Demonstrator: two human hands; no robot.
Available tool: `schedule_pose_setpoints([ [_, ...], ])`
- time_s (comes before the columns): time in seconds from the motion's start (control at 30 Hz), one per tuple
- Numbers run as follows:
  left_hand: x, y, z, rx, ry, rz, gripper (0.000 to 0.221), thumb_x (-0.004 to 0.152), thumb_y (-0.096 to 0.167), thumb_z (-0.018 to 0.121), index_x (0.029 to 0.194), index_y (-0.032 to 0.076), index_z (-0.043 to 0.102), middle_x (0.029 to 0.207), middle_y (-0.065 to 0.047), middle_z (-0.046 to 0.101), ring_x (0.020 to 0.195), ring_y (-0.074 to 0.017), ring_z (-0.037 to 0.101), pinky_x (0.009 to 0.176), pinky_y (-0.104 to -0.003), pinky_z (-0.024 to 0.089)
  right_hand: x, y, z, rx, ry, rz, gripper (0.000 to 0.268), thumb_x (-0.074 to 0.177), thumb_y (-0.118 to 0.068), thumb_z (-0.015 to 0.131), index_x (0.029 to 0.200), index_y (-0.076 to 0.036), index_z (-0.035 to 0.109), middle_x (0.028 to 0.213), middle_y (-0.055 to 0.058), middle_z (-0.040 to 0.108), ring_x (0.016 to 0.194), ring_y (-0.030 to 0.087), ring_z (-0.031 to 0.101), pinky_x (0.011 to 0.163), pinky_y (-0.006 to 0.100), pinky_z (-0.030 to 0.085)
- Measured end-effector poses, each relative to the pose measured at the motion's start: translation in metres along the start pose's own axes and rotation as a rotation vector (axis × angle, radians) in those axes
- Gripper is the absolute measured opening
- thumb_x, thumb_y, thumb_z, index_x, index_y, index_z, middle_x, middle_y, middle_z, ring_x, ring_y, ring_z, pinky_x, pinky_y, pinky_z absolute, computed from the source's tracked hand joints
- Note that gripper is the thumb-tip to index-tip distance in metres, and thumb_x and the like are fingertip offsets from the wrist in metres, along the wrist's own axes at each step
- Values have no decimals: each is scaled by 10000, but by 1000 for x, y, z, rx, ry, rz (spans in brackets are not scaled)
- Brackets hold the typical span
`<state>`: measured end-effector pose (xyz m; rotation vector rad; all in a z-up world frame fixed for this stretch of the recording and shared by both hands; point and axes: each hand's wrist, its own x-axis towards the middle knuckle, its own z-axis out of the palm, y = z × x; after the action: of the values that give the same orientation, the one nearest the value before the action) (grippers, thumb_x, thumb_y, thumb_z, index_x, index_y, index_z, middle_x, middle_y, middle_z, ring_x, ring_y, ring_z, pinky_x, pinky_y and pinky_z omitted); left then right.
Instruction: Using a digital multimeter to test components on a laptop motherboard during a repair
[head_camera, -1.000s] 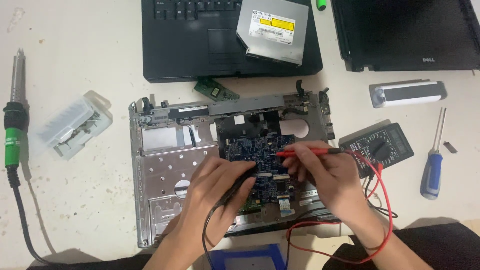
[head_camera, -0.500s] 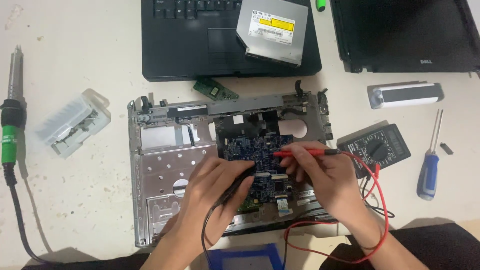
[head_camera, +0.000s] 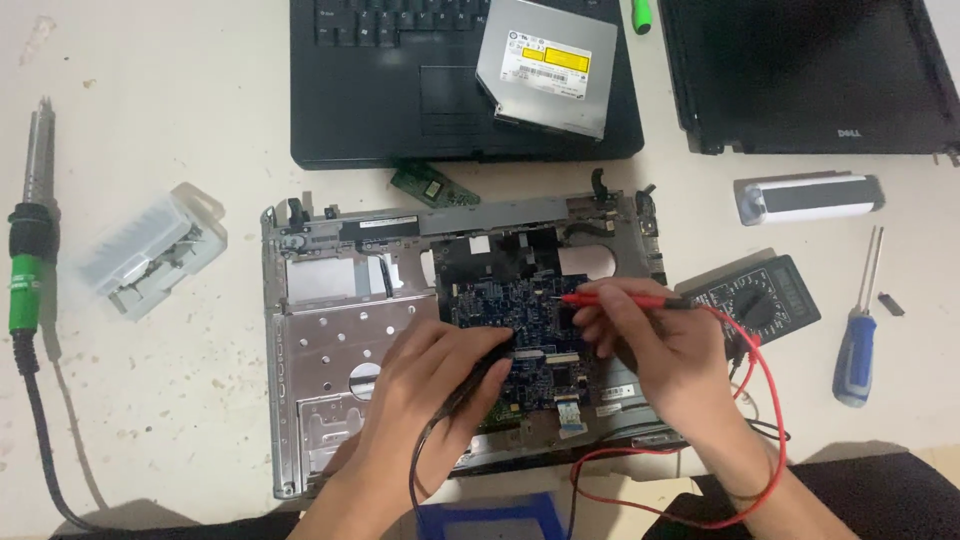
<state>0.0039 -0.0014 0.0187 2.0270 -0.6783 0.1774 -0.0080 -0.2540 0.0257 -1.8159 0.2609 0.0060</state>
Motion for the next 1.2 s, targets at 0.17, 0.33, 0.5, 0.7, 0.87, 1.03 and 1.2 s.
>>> schedule_pose_setpoints([
  [0.17,3,0,-1,0,2,17,208,1072,155,704,1231,38,770,1123,-71,832,950,-267,696,882,-429,565,2,1,1,-36,1,-25,368,1128,-212,565,1161,41,830,869,159,841,669,185,727,618,277,618],
  [0.33,1,-1,2,30,-14,-30,218,1064,178,711,1231,60,787,1074,-62,836,952,-251,704,856,-426,569,1,0,-1,-37,7,-12,386,1121,-214,561,1182,53,833,895,179,853,709,221,789,635,300,668],
  [0.5,2,-1,2,33,7,-10,200,1055,162,725,1214,56,785,1049,-66,825,926,-250,695,853,-425,574,2,1,-2,1,-8,28,386,1123,-208,560,1161,67,828,914,185,855,752,223,784,667,300,649],
  [0.7,1,0,3,34,2,-7,206,1071,175,702,1218,55,782,1049,-64,827,933,-251,694,825,-420,570,2,0,-2,2,0,32,403,1119,-206,569,1141,82,850,915,180,842,738,226,785,650,297,641],
  [0.87,1,-1,3,46,0,-14,230,1059,190,718,1241,65,785,1075,-55,832,931,-256,690,842,-442,575,4,7,-5,6,22,58,414,1132,-185,550,1125,101,849,958,174,842,760,235,788,688,301,654],
  [1.03,1,-1,3,42,2,-11,220,1072,193,688,1227,70,783,1039,-52,824,926,-253,679,831,-432,564,6,-7,-6,128,64,136,415,1153,-163,533,1122,139,817,940,230,803,765,275,729,707,337,617],
  [1.2,2,2,4,15,-23,-60,237,1069,206,685,1231,73,795,1049,-76,833,974,-263,705,839,-435,567,8,-6,-9,48,116,166,388,1125,-206,594,1057,80,847,845,195,859,687,244,777,669,324,654],
])
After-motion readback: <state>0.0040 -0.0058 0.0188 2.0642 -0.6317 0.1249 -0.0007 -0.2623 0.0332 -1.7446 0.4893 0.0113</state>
